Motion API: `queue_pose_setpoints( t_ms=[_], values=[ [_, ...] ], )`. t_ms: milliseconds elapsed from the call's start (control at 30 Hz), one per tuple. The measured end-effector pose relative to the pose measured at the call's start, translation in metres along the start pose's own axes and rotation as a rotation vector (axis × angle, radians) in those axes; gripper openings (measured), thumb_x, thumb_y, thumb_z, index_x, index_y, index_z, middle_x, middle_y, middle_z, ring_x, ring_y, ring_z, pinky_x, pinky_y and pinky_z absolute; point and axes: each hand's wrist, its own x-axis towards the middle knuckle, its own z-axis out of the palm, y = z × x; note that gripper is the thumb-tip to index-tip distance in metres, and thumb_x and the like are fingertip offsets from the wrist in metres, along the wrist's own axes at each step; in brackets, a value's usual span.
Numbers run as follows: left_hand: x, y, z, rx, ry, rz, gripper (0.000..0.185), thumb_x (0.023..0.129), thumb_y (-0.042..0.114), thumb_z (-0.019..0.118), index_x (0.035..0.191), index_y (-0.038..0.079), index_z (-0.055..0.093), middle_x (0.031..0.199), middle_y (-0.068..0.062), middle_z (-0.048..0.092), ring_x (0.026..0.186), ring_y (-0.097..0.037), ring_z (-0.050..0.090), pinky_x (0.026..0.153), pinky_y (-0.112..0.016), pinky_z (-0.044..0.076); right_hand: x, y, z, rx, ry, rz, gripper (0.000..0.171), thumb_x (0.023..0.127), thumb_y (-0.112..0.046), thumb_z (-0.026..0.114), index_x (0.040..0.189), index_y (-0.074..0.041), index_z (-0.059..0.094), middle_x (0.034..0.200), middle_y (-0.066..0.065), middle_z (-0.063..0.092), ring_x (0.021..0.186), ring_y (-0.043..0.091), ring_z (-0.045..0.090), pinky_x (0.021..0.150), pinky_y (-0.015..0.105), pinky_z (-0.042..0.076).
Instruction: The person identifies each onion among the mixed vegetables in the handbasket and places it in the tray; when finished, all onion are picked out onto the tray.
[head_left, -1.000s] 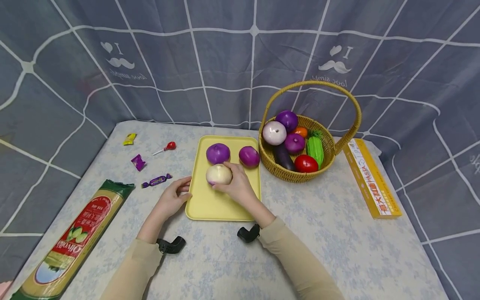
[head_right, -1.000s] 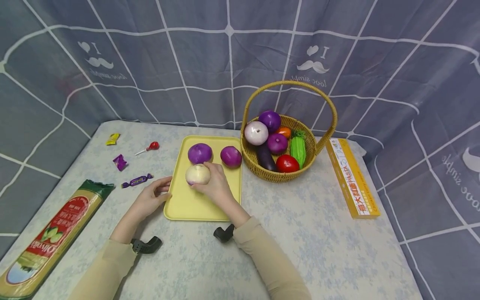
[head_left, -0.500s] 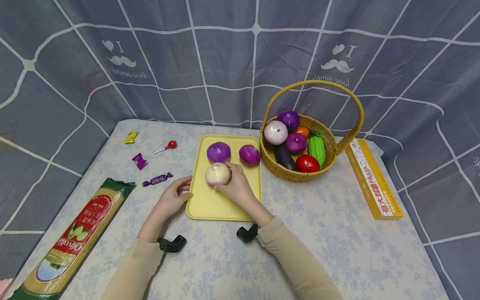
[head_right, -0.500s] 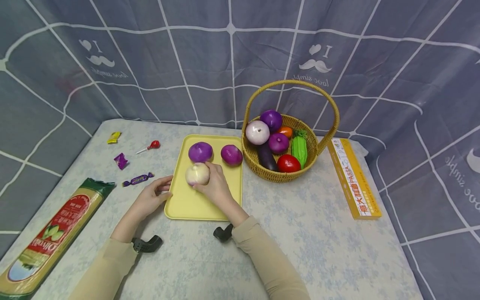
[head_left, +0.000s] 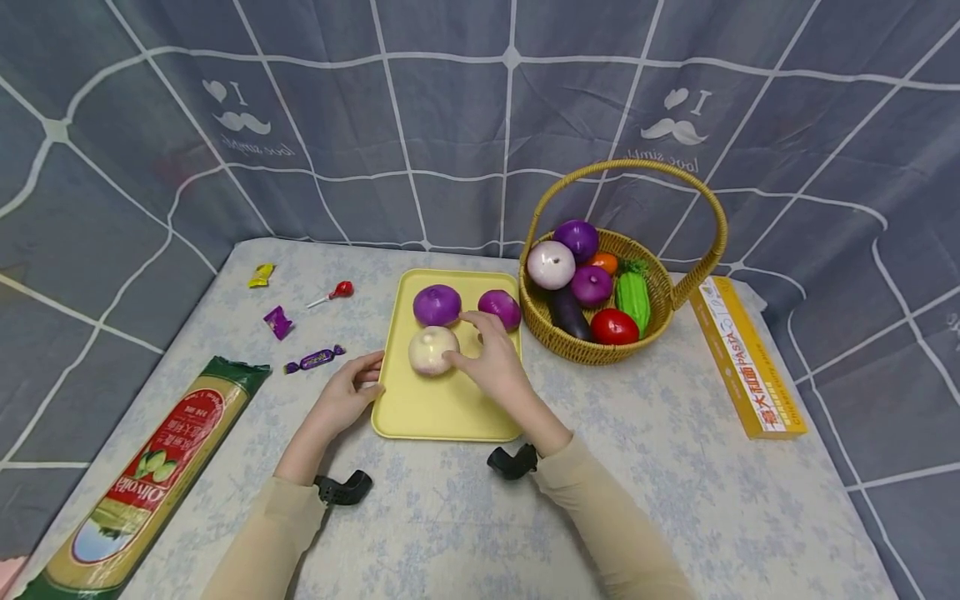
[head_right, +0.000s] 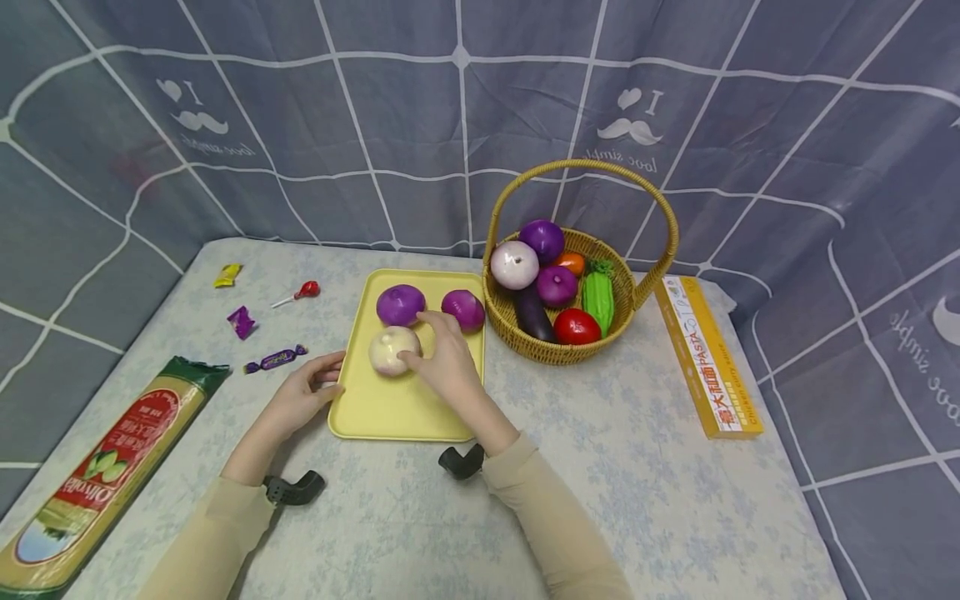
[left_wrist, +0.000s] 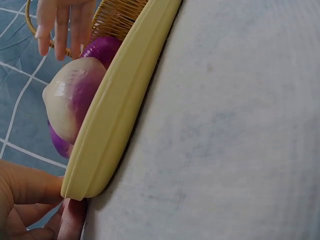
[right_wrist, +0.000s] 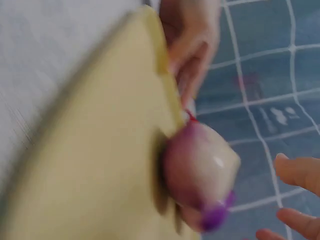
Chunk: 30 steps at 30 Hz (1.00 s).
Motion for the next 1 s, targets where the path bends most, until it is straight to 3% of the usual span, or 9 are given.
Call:
queue_pose_setpoints(
  t_ms=[267,533,800,1000],
  values=[
    [0.0,0.002,-0.001,-0.005,-0.002,0.001,0.057,0.096,-0.001,0.052,0.15,-0.001,0.036,0.14,-0.023,0.048,0.124,-0.036,0.051,0.097,-0.042,0.048,0.011,0.007,-0.058,0.07,0.175,0.031,0.048,0.088,-0.022,0.074,0.13,-0.003,0.061,0.129,0.017,0.059,0.123,0.031,0.057,0.106,0.042,0.046],
    [0.0,0.001,0.0,0.003,-0.001,0.002,0.056,0.096,0.0,0.052,0.15,-0.001,0.036,0.14,-0.023,0.048,0.124,-0.037,0.051,0.098,-0.042,0.047,0.027,0.032,-0.105,0.053,0.317,0.102,0.06,0.088,-0.025,0.074,0.138,-0.001,0.051,0.139,0.019,0.051,0.133,0.032,0.048,0.112,0.043,0.04],
    [-0.001,0.0,0.001,-0.001,-0.002,0.001,0.057,0.096,0.0,0.053,0.15,-0.001,0.036,0.14,-0.023,0.049,0.124,-0.036,0.051,0.099,-0.044,0.047,0.045,0.046,-0.12,0.043,0.335,0.232,0.073,0.086,-0.032,0.075,0.144,-0.002,0.042,0.141,0.021,0.046,0.13,0.035,0.047,0.109,0.043,0.042],
    [0.0,0.0,0.001,0.006,0.003,-0.002,0.057,0.096,0.0,0.054,0.15,-0.001,0.036,0.139,-0.023,0.049,0.123,-0.036,0.052,0.098,-0.042,0.047,0.053,0.053,-0.118,0.047,0.34,0.257,0.076,0.086,-0.035,0.075,0.145,0.0,0.04,0.141,0.022,0.045,0.129,0.035,0.045,0.109,0.044,0.04]
  ],
)
